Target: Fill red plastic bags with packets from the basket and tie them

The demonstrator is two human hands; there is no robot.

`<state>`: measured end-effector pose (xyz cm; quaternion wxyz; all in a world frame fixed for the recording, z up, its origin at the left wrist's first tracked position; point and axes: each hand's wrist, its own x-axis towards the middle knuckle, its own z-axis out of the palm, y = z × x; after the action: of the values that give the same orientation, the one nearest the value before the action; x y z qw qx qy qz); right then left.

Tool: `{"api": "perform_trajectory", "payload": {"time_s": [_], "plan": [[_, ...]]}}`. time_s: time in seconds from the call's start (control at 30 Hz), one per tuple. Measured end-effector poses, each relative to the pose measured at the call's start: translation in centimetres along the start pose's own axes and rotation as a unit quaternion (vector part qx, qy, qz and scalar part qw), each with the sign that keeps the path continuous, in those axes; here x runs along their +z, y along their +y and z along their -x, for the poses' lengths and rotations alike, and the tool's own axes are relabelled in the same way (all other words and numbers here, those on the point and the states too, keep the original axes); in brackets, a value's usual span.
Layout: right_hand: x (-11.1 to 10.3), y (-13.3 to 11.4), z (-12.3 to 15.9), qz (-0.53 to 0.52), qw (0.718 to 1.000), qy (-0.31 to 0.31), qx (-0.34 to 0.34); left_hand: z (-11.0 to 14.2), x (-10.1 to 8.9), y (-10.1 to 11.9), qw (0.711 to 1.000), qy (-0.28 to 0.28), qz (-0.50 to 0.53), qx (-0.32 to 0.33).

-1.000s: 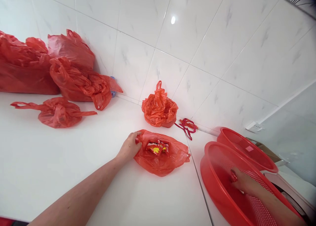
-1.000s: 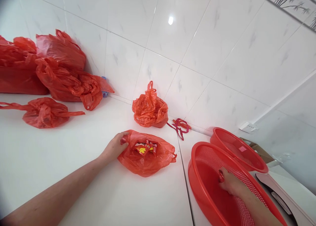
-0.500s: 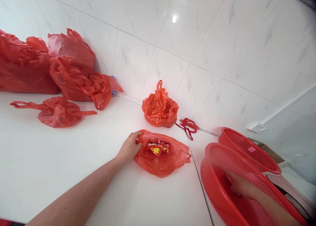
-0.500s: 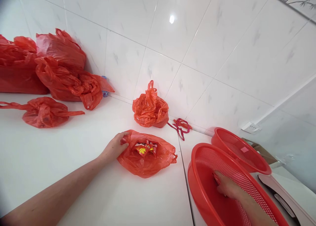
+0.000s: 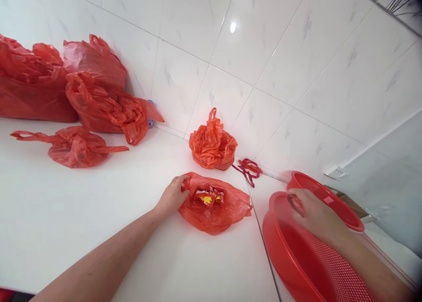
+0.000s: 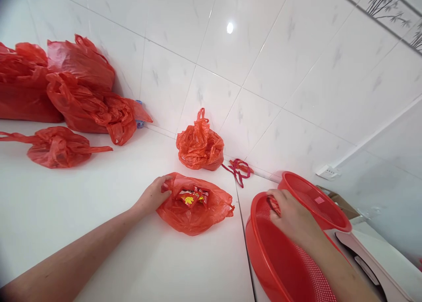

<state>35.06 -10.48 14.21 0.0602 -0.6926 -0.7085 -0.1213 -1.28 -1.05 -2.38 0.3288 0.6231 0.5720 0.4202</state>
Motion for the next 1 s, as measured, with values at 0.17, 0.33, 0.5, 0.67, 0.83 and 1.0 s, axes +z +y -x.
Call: {"api": "perform_trajectory", "payload": {"time_s": [0.17,0.33,0.5,0.67,0.83,1.0], "plan": [[-0.5,-9.5,0.6,-0.015,0.983,-0.021,-0.183,0.1,0.0,0.0,1.0,0.0,0.002,-0.001],[3.1,-15.3,-0.7,-0.071,0.955,-0.065,-0.279,0.1,0.0,0.0,1.0,0.004,0.019,0.003],[7.1,-17.2,-3.4,-0.045,0.957,-0.085,-0.273,0.2,0.0,0.1,1.0,0.011,0.025,0.008],[7.5,-16.8,-5.1,-0.026,0.97,-0.035,-0.24,0.1,0.0,0.0,0.999,0.008,0.029,0.013],[4.8,-14.1,-3.5,-0.061,0.976,0.01,-0.208,0.0,0.0,0.0,1.0,0.001,0.023,0.017],[2.7,-7.1,-1.2,-0.028,0.997,0.062,-0.029,0.1,-0.1,0.4,1.0,0.0,0.005,0.006]]}}
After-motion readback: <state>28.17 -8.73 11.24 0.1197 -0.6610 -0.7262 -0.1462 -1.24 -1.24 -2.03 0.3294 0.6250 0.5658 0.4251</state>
